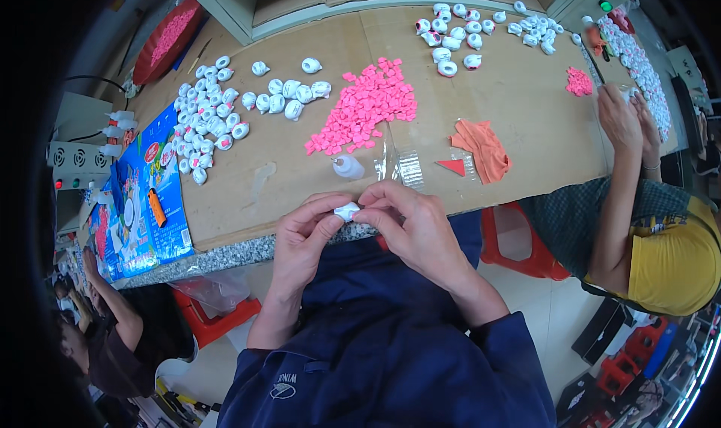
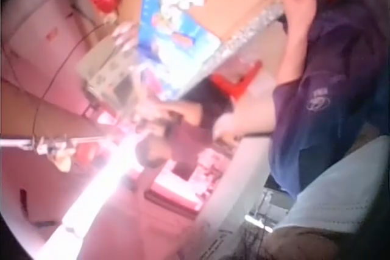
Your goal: Assembling small plastic components by applying glue and joining them together on a factory workbench.
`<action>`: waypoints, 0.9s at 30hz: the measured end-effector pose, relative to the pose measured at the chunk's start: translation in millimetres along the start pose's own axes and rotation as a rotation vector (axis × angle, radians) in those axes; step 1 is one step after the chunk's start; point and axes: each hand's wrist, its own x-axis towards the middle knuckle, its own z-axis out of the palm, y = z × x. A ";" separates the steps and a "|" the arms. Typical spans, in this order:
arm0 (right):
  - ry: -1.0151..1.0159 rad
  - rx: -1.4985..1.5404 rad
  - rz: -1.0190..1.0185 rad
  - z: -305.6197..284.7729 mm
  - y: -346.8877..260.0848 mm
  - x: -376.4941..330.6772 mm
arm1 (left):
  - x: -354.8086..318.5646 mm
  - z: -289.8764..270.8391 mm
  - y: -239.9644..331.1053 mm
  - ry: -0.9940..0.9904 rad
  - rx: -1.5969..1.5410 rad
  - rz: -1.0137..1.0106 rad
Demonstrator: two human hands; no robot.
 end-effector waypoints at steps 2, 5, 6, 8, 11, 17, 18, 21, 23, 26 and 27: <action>0.005 0.051 -0.017 2.9 7.1 -0.6 | 0.5 1.0 0.4 0.006 -0.048 -0.004; 0.039 0.179 0.002 7.3 12.6 -1.5 | -0.5 4.4 0.5 0.010 0.035 0.055; 0.067 0.255 0.038 8.7 13.3 -1.6 | -0.8 4.2 0.4 0.011 0.035 0.055; 0.115 0.089 -0.126 10.2 15.8 2.4 | -0.8 2.9 -0.5 0.052 0.102 0.069; 0.183 -0.025 -0.281 14.9 14.4 4.3 | -0.6 5.6 -2.8 0.098 0.067 0.138; 0.229 0.008 -0.388 17.7 22.8 4.2 | -2.7 5.2 -1.0 0.059 0.193 0.202; 0.249 0.017 -0.394 18.5 23.2 3.7 | -1.9 5.0 -1.2 0.058 0.196 0.203; 0.232 0.001 -0.355 18.9 20.9 3.0 | 0.5 3.3 -3.8 0.054 0.061 0.159; 0.215 0.007 -0.338 16.2 19.4 4.0 | 0.2 4.1 -4.2 0.080 -0.155 0.010; 0.206 -0.024 -0.353 15.9 18.6 3.6 | -0.3 5.6 -2.4 0.053 -0.223 0.000; 0.214 -0.061 -0.386 16.0 18.7 3.3 | -0.3 6.3 -2.0 0.052 -0.221 -0.001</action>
